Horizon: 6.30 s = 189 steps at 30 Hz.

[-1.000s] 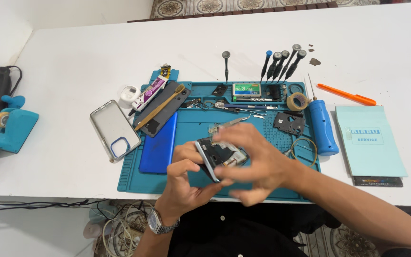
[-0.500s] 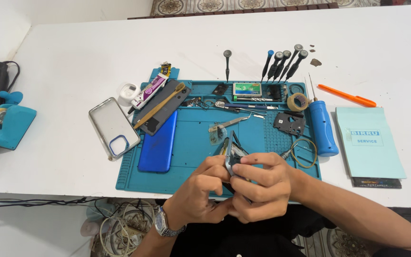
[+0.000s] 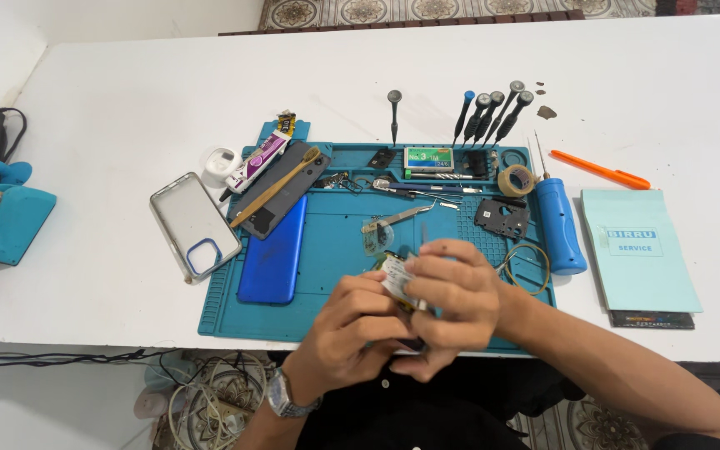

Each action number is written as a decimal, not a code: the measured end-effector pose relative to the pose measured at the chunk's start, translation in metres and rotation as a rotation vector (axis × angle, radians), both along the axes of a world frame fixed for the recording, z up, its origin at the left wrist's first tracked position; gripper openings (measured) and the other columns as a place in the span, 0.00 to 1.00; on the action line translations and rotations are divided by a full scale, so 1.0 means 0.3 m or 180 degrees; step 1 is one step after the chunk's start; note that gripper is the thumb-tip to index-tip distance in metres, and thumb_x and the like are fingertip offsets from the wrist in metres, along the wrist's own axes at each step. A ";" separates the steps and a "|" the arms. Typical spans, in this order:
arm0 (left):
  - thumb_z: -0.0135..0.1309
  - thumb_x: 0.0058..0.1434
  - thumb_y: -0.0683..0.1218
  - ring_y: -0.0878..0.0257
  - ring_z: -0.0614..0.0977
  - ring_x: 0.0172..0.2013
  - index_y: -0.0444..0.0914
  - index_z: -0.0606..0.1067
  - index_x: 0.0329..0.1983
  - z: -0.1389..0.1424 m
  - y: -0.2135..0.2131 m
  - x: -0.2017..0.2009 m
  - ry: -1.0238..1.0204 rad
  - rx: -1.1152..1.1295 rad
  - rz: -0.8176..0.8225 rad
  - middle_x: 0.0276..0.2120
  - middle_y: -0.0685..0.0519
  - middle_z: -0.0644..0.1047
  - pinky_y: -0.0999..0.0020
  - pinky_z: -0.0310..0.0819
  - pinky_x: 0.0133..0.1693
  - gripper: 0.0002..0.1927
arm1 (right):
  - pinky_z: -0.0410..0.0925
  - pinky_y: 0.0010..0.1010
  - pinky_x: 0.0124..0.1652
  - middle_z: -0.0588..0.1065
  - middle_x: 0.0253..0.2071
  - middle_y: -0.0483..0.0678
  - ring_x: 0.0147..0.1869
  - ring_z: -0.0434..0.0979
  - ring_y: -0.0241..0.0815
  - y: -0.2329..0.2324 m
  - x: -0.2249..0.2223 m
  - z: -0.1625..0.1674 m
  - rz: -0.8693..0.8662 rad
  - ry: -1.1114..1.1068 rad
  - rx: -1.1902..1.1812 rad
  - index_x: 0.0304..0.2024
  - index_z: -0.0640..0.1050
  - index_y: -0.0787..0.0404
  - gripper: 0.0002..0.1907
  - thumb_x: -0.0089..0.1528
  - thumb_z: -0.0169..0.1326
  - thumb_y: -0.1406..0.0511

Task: The person disassembles a smartphone on a repair mat, unscrewing and prying open the back cover, then removes the battery and cleans the internal components with a brush. They handle the phone frame, screws, and small internal parts while working with screwdrivers and a pry tool.

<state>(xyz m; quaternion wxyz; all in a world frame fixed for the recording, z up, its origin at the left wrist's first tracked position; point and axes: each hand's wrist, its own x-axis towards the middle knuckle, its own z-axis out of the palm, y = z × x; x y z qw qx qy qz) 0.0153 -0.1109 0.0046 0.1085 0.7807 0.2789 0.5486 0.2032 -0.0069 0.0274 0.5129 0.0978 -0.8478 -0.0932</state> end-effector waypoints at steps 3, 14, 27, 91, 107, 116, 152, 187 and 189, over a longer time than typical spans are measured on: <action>0.63 0.53 0.36 0.55 0.77 0.48 0.42 0.78 0.44 -0.005 -0.008 -0.043 0.0184 -0.0121 0.0307 0.41 0.55 0.73 0.49 0.74 0.63 0.16 | 0.72 0.50 0.56 0.69 0.57 0.56 0.61 0.72 0.62 -0.001 -0.008 0.008 -0.0034 -0.0328 -0.0386 0.43 0.70 0.54 0.27 0.61 0.68 0.45; 0.61 0.56 0.35 0.58 0.76 0.47 0.46 0.79 0.39 -0.024 -0.002 -0.094 0.0315 -0.0024 0.0468 0.39 0.57 0.73 0.53 0.72 0.58 0.13 | 0.68 0.54 0.54 0.60 0.67 0.59 0.66 0.70 0.64 -0.002 -0.003 0.021 0.0299 -0.0977 -0.1205 0.54 0.72 0.48 0.28 0.57 0.71 0.53; 0.63 0.56 0.36 0.58 0.76 0.46 0.47 0.80 0.39 -0.014 -0.007 -0.118 0.0274 0.0034 0.0565 0.39 0.58 0.74 0.58 0.73 0.54 0.13 | 0.64 0.48 0.53 0.64 0.65 0.57 0.65 0.70 0.54 -0.010 0.008 -0.011 0.0034 -0.0854 -0.1260 0.61 0.69 0.39 0.30 0.60 0.68 0.51; 0.70 0.57 0.43 0.51 0.71 0.68 0.37 0.66 0.49 -0.100 0.003 -0.187 -0.1664 -0.0757 0.0494 0.66 0.46 0.61 0.55 0.74 0.62 0.25 | 0.72 0.32 0.32 0.79 0.31 0.50 0.33 0.80 0.43 0.091 -0.036 -0.018 -0.0876 -0.2064 -0.4120 0.68 0.58 0.69 0.63 0.42 0.72 0.45; 0.70 0.54 0.46 0.41 0.67 0.71 0.40 0.57 0.57 -0.109 0.004 -0.162 -0.1071 -0.0320 0.0479 0.67 0.41 0.60 0.53 0.73 0.62 0.37 | 0.74 0.24 0.37 0.80 0.31 0.49 0.34 0.80 0.34 0.149 -0.026 -0.106 0.0409 -0.0933 -0.6706 0.40 0.78 0.66 0.10 0.62 0.59 0.64; 0.71 0.54 0.43 0.50 0.73 0.66 0.41 0.54 0.60 -0.127 0.012 -0.150 -0.0706 -0.0042 0.0581 0.64 0.45 0.62 0.48 0.68 0.67 0.40 | 0.72 0.25 0.37 0.78 0.32 0.47 0.35 0.77 0.34 0.159 -0.020 -0.118 0.0514 -0.0844 -0.6613 0.38 0.75 0.62 0.10 0.62 0.61 0.63; 0.66 0.60 0.42 0.59 0.74 0.60 0.31 0.50 0.68 -0.121 0.002 -0.153 -0.1123 -0.1246 0.0487 0.63 0.45 0.60 0.65 0.80 0.58 0.43 | 0.73 0.29 0.37 0.78 0.34 0.47 0.37 0.77 0.34 0.139 -0.014 -0.053 -0.0005 -0.1530 -0.6175 0.39 0.73 0.61 0.10 0.62 0.59 0.63; 0.61 0.64 0.52 0.66 0.78 0.51 0.34 0.59 0.65 -0.116 0.006 -0.177 -0.1595 -0.1668 0.0458 0.52 0.51 0.73 0.71 0.77 0.53 0.34 | 0.72 0.36 0.50 0.74 0.48 0.53 0.53 0.76 0.48 0.087 -0.006 0.014 -0.0294 -0.1287 -0.2590 0.46 0.77 0.63 0.21 0.53 0.67 0.65; 0.61 0.65 0.53 0.68 0.78 0.48 0.34 0.62 0.62 -0.133 0.009 -0.185 -0.1600 -0.1725 0.0508 0.49 0.52 0.73 0.73 0.77 0.51 0.31 | 0.72 0.38 0.51 0.75 0.50 0.52 0.54 0.76 0.50 0.083 -0.011 0.027 -0.0234 -0.1500 -0.2466 0.45 0.78 0.63 0.20 0.51 0.65 0.67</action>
